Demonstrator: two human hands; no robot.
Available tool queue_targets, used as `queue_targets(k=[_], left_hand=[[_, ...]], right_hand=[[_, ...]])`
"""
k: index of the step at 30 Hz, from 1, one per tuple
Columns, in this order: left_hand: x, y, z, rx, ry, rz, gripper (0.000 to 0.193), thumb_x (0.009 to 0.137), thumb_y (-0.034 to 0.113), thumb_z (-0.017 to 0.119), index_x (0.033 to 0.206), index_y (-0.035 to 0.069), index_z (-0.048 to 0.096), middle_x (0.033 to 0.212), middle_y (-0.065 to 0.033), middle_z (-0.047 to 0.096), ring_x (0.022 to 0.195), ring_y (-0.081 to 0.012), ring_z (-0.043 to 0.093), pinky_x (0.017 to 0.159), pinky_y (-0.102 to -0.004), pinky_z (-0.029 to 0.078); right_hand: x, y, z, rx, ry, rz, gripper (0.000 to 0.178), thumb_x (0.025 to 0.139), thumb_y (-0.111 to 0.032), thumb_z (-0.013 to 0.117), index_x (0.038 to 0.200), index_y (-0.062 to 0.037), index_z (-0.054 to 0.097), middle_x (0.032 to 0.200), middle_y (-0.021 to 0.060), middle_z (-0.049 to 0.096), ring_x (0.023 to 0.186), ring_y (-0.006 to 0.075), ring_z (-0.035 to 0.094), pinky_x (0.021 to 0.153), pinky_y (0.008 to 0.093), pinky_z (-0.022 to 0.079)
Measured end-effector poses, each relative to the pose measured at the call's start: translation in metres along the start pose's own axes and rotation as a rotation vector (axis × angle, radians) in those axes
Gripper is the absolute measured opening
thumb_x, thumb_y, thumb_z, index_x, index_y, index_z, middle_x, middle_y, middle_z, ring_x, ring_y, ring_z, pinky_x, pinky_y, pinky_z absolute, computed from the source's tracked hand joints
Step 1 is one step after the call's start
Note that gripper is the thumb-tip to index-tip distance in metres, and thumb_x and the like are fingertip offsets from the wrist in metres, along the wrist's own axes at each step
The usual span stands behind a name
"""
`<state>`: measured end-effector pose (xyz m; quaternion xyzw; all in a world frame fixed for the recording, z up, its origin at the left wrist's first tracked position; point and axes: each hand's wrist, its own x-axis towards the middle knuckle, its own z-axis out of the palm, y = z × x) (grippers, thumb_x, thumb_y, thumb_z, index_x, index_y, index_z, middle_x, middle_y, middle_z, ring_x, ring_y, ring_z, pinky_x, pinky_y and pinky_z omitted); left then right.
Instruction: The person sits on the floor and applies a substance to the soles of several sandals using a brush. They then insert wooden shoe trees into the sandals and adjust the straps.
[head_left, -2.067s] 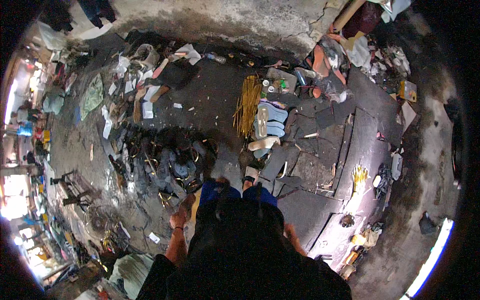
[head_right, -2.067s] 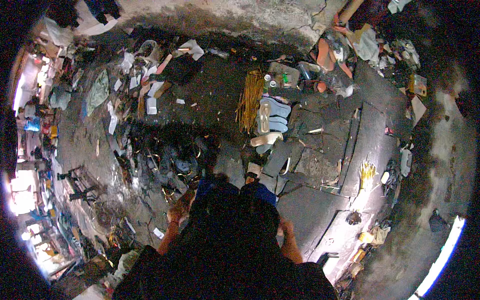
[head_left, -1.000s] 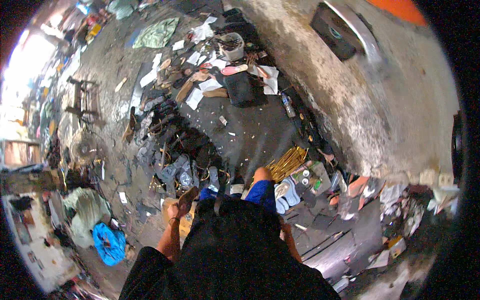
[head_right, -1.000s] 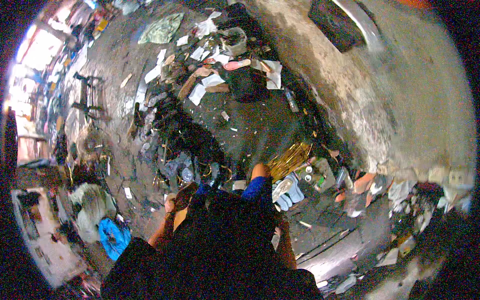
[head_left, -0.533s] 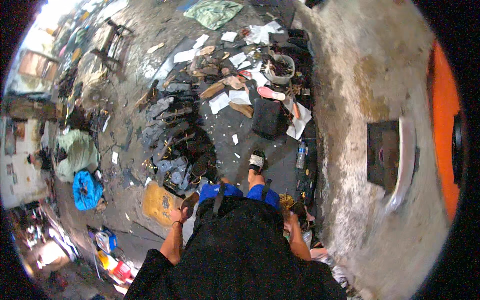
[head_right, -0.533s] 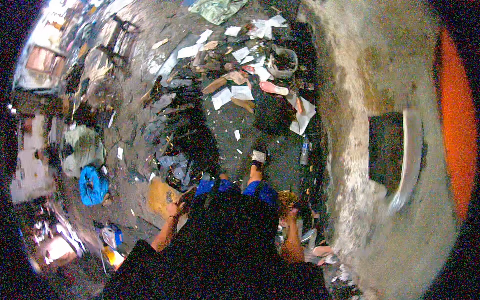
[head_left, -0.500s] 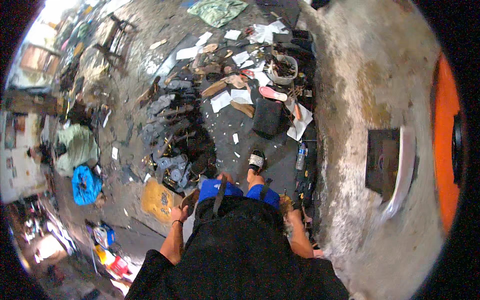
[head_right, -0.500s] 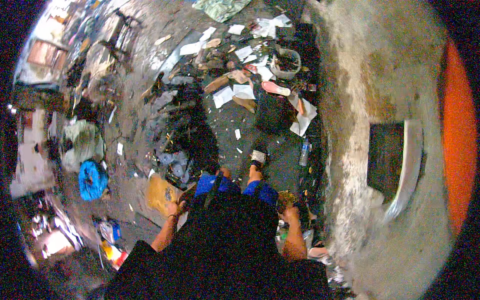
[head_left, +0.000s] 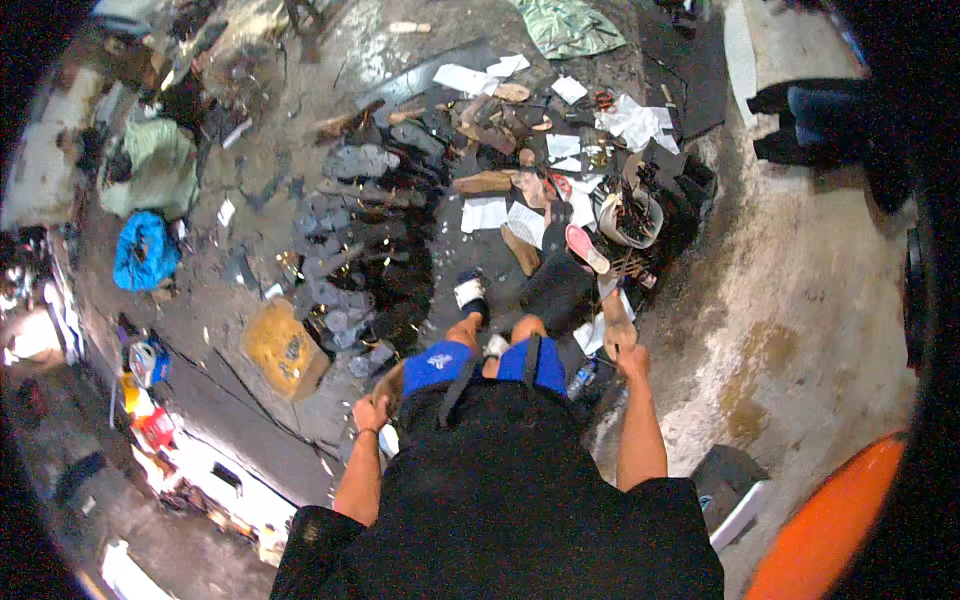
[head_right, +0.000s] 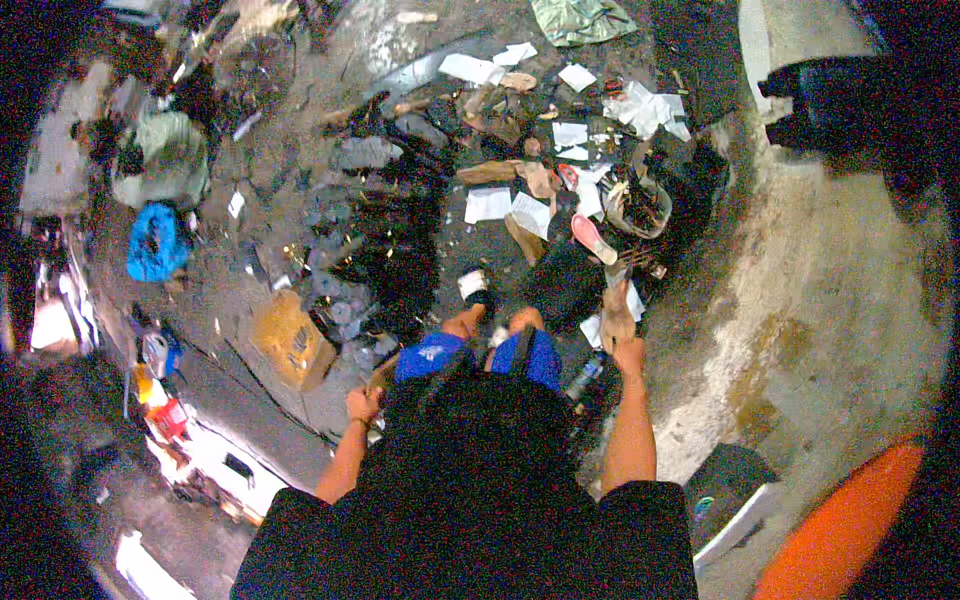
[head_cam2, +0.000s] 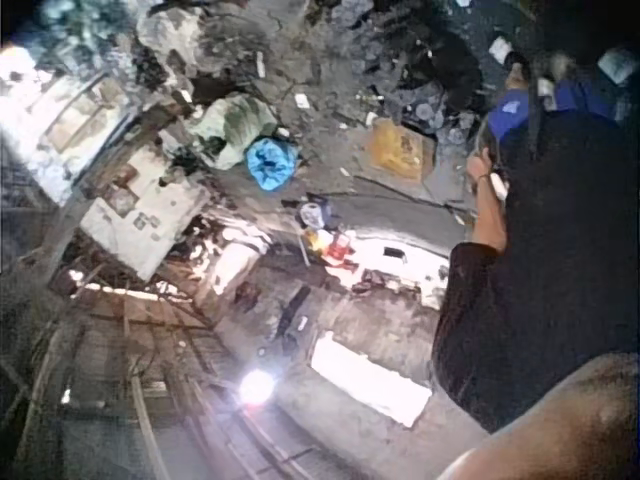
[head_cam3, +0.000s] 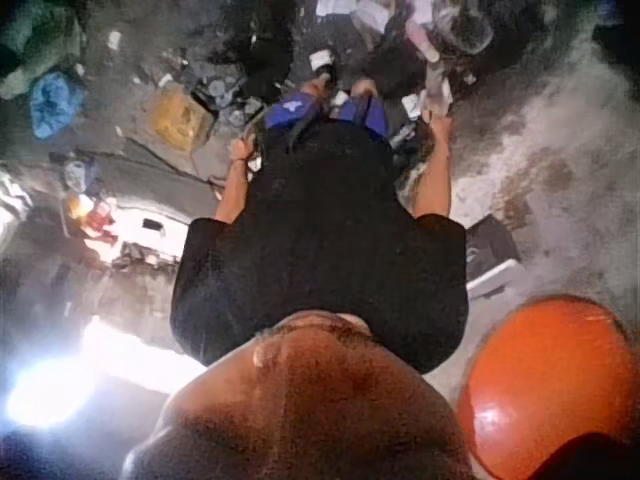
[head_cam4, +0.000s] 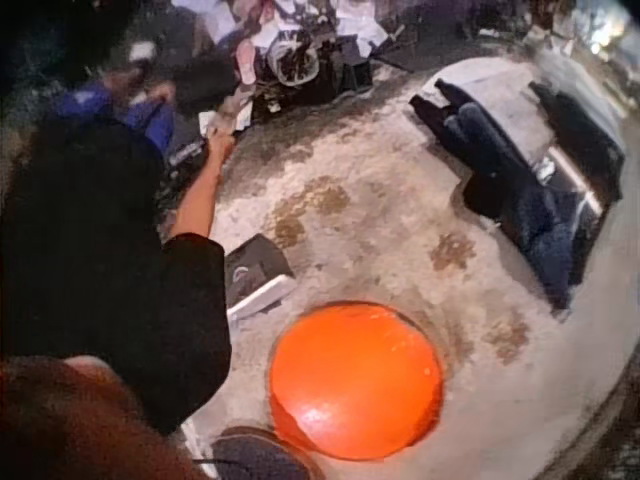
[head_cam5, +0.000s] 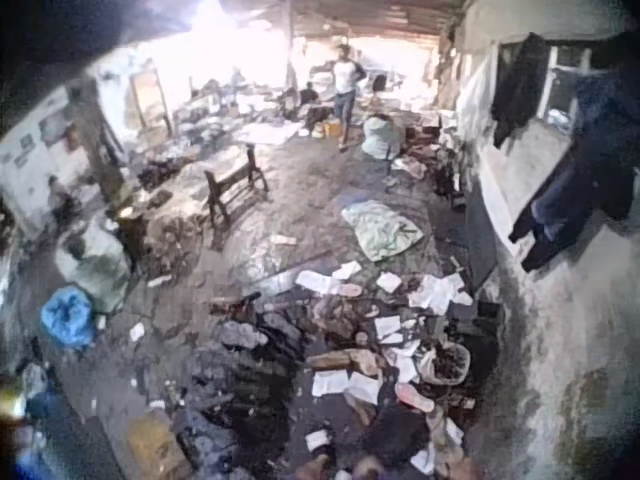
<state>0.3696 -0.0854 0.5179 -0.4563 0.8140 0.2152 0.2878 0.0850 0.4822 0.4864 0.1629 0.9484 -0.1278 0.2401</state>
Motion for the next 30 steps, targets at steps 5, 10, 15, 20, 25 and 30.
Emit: queue_targets(k=[5,10,15,20,25,30], left_hand=[[0.01,0.056,-0.003,-0.202,0.19,-0.057,0.042,0.079,0.038,0.073,0.106,0.005,0.072,0.094,-0.0252,0.069,0.091,-0.0438,0.066,0.082,-0.049,0.052],[0.025,0.101,-0.012,-0.434,0.214,-0.147,0.048,0.083,0.041,0.068,0.109,0.001,0.07,0.097,-0.0278,0.069,0.092,-0.0443,0.066,0.083,-0.0481,0.051],[0.042,0.174,-0.04,-0.517,0.354,-0.224,0.048,0.086,0.037,0.067,0.117,0.0,0.067,0.099,-0.028,0.068,0.094,-0.0436,0.066,0.083,-0.0466,0.052],[0.135,0.221,-0.01,-0.504,0.414,-0.049,0.043,0.09,0.028,0.066,0.125,0.004,0.063,0.103,-0.0254,0.068,0.094,-0.0421,0.066,0.083,-0.0455,0.052],[0.284,0.25,0.027,-0.225,0.164,0.324,0.033,0.085,0.013,0.064,0.118,0.014,0.066,0.108,-0.0129,0.069,0.095,-0.0359,0.065,0.08,-0.0438,0.054],[0.424,0.288,0.089,0.151,-0.011,0.711,0.023,0.08,0.015,0.064,0.102,0.016,0.07,0.094,-0.0068,0.071,0.089,-0.0297,0.066,0.076,-0.0404,0.055]], right_hand=[[0.08,-0.088,-0.043,-0.016,-0.033,-0.084,0.046,0.091,-0.037,0.056,0.087,0.007,0.069,0.074,0.0232,0.069,0.072,0.0334,0.07,0.069,0.0435,0.053],[0.123,-0.229,-0.08,-0.118,-0.109,-0.364,0.042,0.091,-0.035,0.056,0.093,0.0046,0.07,0.09,0.0272,0.069,0.087,0.0428,0.067,0.079,0.048,0.052],[0.192,-0.337,-0.042,-0.245,-0.128,-0.511,0.037,0.09,-0.031,0.059,0.101,0.0049,0.064,0.091,0.0273,0.068,0.085,0.0464,0.065,0.078,0.0523,0.051],[0.279,-0.423,0.05,-0.405,-0.26,-0.937,0.034,0.085,-0.021,0.064,0.108,0.0034,0.058,0.098,0.0235,0.066,0.091,0.0449,0.065,0.077,0.0516,0.053],[0.369,-0.479,0.167,-0.876,-0.255,-1.538,0.018,0.088,-0.012,0.054,0.105,-0.0084,0.059,0.099,0.0129,0.064,0.096,0.0303,0.065,0.081,0.0424,0.053],[0.443,-0.489,0.26,-0.974,-0.219,-2.116,0.023,0.085,-0.02,0.059,0.106,-0.0121,0.056,0.105,0.0079,0.059,0.105,0.0261,0.057,0.091,0.0383,0.046]])
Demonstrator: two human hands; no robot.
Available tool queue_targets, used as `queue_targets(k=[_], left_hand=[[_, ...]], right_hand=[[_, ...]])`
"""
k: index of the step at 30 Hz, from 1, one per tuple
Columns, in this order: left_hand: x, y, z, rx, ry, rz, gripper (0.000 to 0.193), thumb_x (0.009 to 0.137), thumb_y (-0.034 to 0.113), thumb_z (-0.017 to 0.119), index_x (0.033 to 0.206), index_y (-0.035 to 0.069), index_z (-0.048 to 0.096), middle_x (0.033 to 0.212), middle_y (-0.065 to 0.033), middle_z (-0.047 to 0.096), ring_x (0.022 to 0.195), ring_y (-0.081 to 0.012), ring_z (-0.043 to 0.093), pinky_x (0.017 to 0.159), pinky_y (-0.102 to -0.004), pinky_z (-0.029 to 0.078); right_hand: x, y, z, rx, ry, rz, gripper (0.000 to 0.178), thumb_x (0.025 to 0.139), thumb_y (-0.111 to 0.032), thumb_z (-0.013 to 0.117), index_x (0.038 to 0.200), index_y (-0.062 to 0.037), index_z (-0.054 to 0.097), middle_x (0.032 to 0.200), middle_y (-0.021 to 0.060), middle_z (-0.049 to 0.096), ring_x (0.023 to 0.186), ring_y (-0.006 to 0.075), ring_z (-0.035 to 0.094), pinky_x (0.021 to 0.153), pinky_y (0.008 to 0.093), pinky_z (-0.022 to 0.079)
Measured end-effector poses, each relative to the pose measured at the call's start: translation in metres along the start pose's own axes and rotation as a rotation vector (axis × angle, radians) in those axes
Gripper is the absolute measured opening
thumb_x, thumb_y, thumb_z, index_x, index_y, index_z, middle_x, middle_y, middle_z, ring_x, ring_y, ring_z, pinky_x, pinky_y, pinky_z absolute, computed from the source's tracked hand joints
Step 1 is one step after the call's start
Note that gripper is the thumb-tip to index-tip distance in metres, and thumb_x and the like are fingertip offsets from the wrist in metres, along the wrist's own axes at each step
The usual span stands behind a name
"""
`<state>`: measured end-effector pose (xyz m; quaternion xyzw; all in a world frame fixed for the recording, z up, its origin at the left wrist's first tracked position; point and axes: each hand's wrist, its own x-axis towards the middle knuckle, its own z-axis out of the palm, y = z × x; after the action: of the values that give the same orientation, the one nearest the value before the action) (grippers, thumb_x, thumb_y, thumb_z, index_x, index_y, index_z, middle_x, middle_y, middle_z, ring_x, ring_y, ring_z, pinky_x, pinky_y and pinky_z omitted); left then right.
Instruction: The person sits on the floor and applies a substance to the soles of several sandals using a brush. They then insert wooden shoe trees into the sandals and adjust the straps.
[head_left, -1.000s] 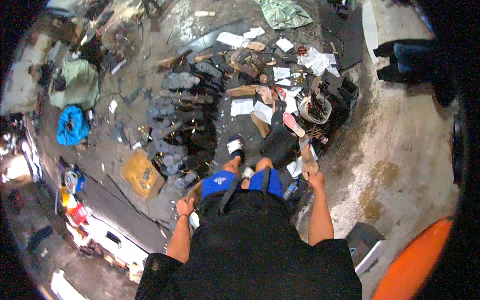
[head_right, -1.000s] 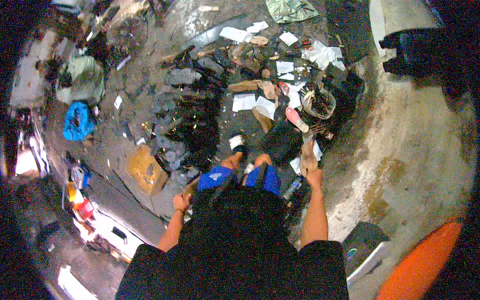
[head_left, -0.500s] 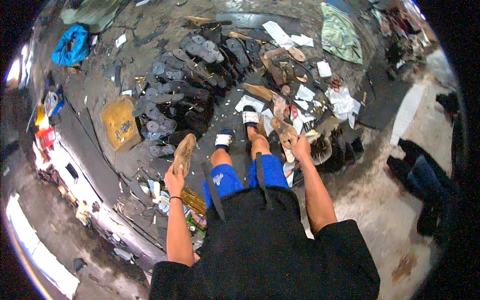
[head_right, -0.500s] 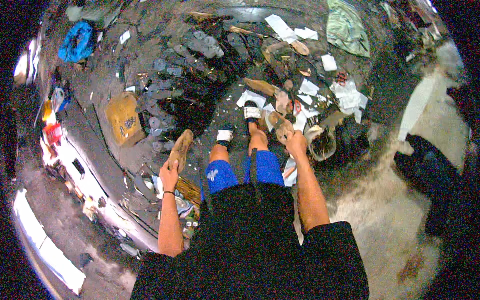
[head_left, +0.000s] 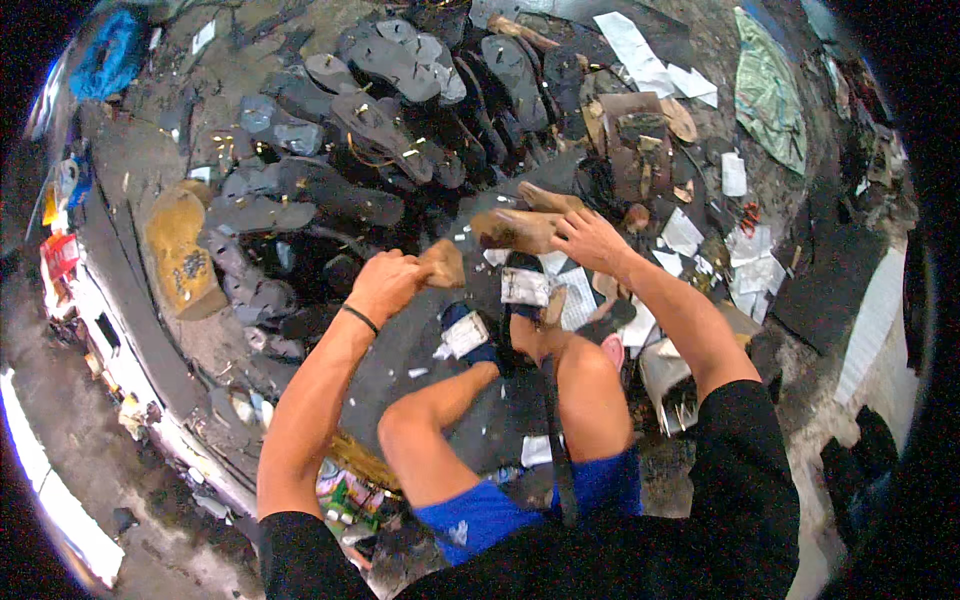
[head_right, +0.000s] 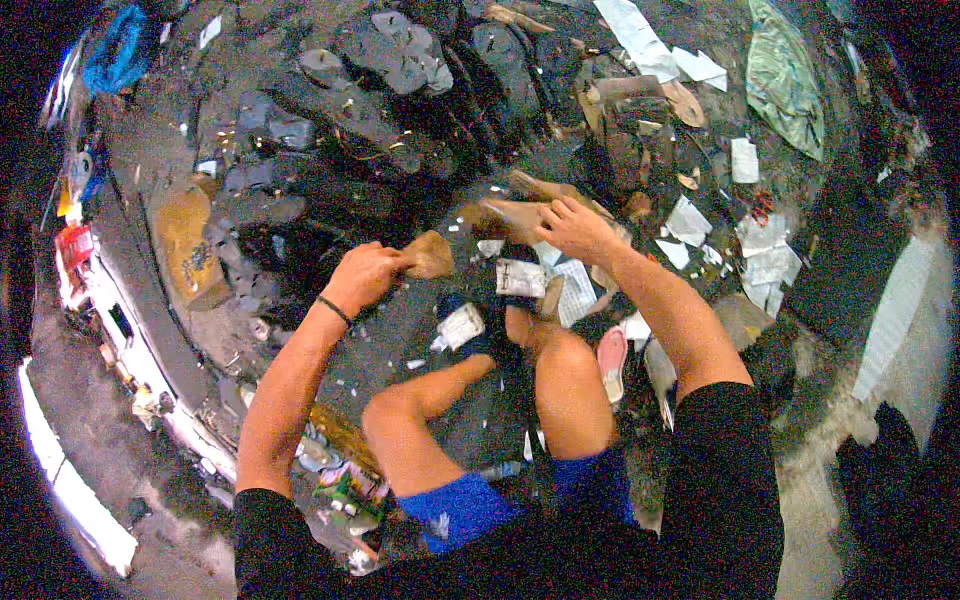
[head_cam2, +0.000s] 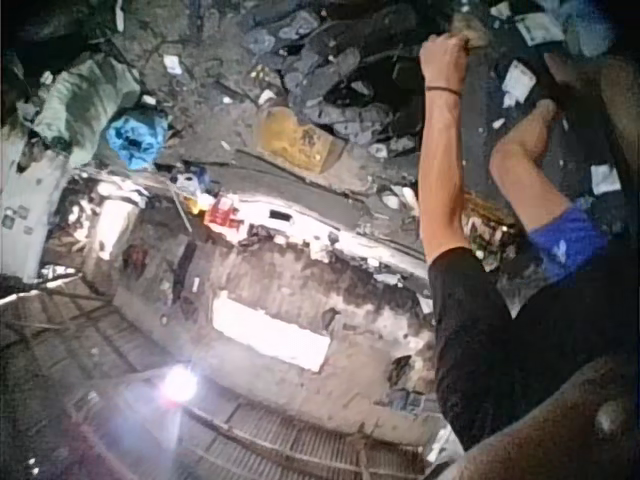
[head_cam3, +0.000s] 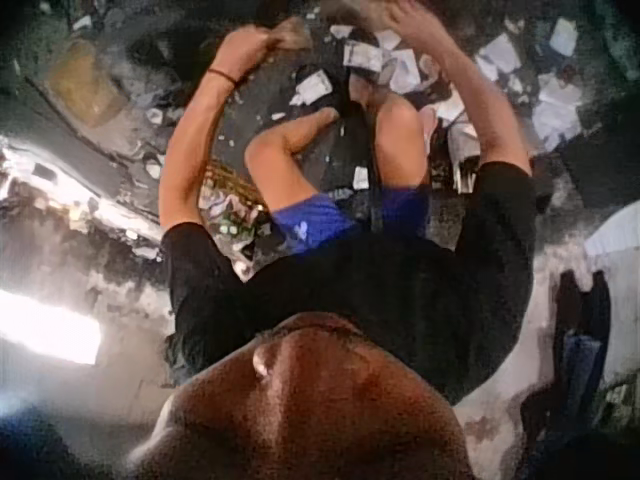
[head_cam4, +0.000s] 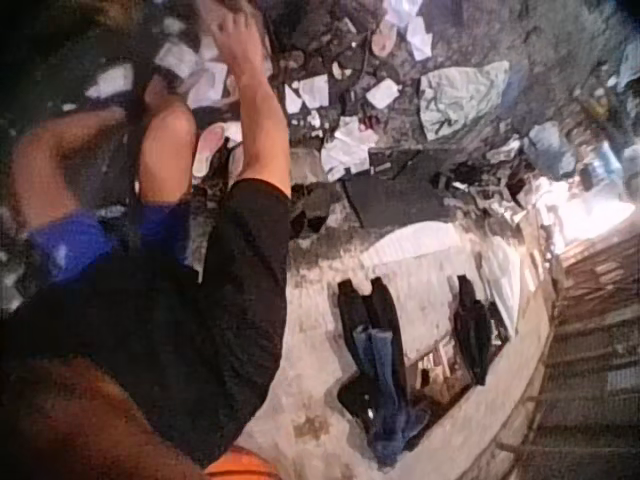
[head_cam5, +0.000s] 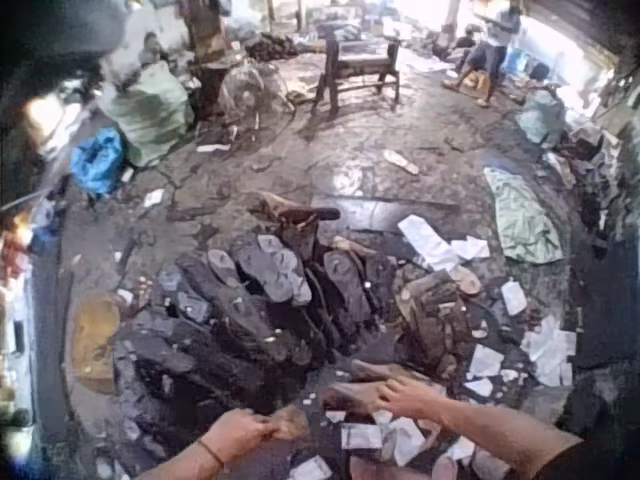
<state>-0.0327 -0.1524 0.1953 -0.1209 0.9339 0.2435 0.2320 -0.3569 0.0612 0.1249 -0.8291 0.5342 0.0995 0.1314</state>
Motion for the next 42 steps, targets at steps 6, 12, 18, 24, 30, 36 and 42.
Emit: queue_targets(k=[6,12,18,24,30,36,42], left_hand=[[0.074,-0.012,0.094,-0.47,0.272,0.144,0.032,0.076,0.026,0.075,0.107,0.017,0.071,0.1,-0.0077,0.068,0.093,-0.0306,0.063,0.079,-0.0403,0.054],[0.097,0.001,0.179,-0.598,0.637,0.184,0.051,0.076,0.017,0.078,0.121,0.008,0.057,0.122,-0.0124,0.06,0.123,-0.034,0.052,0.099,-0.0426,0.043],[0.049,0.01,0.224,-0.625,0.886,-0.077,0.059,0.08,0.016,0.077,0.129,0.004,0.048,0.124,-0.0182,0.055,0.119,-0.0404,0.05,0.102,-0.0421,0.042],[-0.082,0.052,0.197,-1.031,1.279,-0.395,0.063,0.088,0.014,0.07,0.139,0.002,0.037,0.128,-0.0107,0.053,0.118,-0.0209,0.054,0.101,-0.0363,0.045],[-0.095,0.052,0.175,-0.818,1.316,-0.51,0.053,0.089,0.019,0.069,0.13,0.0,0.041,0.12,-0.0128,0.058,0.106,-0.0197,0.06,0.093,-0.0336,0.049],[0.007,0.066,0.18,-0.908,1.099,-0.548,0.065,0.094,0.038,0.064,0.135,-0.003,0.035,0.126,-0.0253,0.055,0.114,-0.03,0.059,0.096,-0.0402,0.047],[0.022,0.025,0.25,-0.355,0.88,-0.583,0.062,0.086,0.034,0.07,0.133,0.0,0.049,0.126,-0.0236,0.057,0.123,-0.038,0.049,0.1,-0.0455,0.043]], right_hand=[[-0.007,-0.029,0.131,0.322,0.013,0.241,0.038,0.087,-0.03,0.064,0.117,-0.0081,0.056,0.122,0.0167,0.055,0.115,0.0342,0.053,0.099,0.0437,0.043],[0.098,-0.019,0.16,0.508,0.133,0.504,0.094,0.066,-0.036,0.085,0.139,0.0032,0.039,0.129,0.0235,0.045,0.118,0.0415,0.046,0.1,0.0483,0.043],[0.121,-0.021,0.176,0.27,-0.103,0.492,0.104,0.054,-0.041,0.091,0.13,0.0072,0.039,0.115,0.0248,0.049,0.112,0.0403,0.049,0.087,0.0479,0.051],[0.136,-0.12,0.159,-0.209,0.544,-0.175,0.062,0.087,-0.024,0.052,0.146,-0.0175,0.034,0.131,0.0119,0.051,0.122,0.0305,0.051,0.105,0.043,0.039],[0.146,-0.175,0.136,0.016,0.322,-0.325,0.074,0.086,-0.02,0.062,0.152,-0.0186,0.028,0.14,0.0134,0.045,0.127,0.0318,0.047,0.106,0.0406,0.04],[0.12,-0.212,0.102,1.261,0.637,-0.202,0.11,0.081,-0.042,0.078,0.152,-0.0009,0.005,0.152,0.0276,0.024,0.14,0.0355,0.031,0.116,0.0461,0.026],[0.11,-0.163,0.184,1.631,0.592,0.558,0.103,0.076,-0.017,0.082,0.153,-0.0072,0.015,0.137,0.0213,0.044,0.128,0.0301,0.045,0.107,0.0409,0.04]])
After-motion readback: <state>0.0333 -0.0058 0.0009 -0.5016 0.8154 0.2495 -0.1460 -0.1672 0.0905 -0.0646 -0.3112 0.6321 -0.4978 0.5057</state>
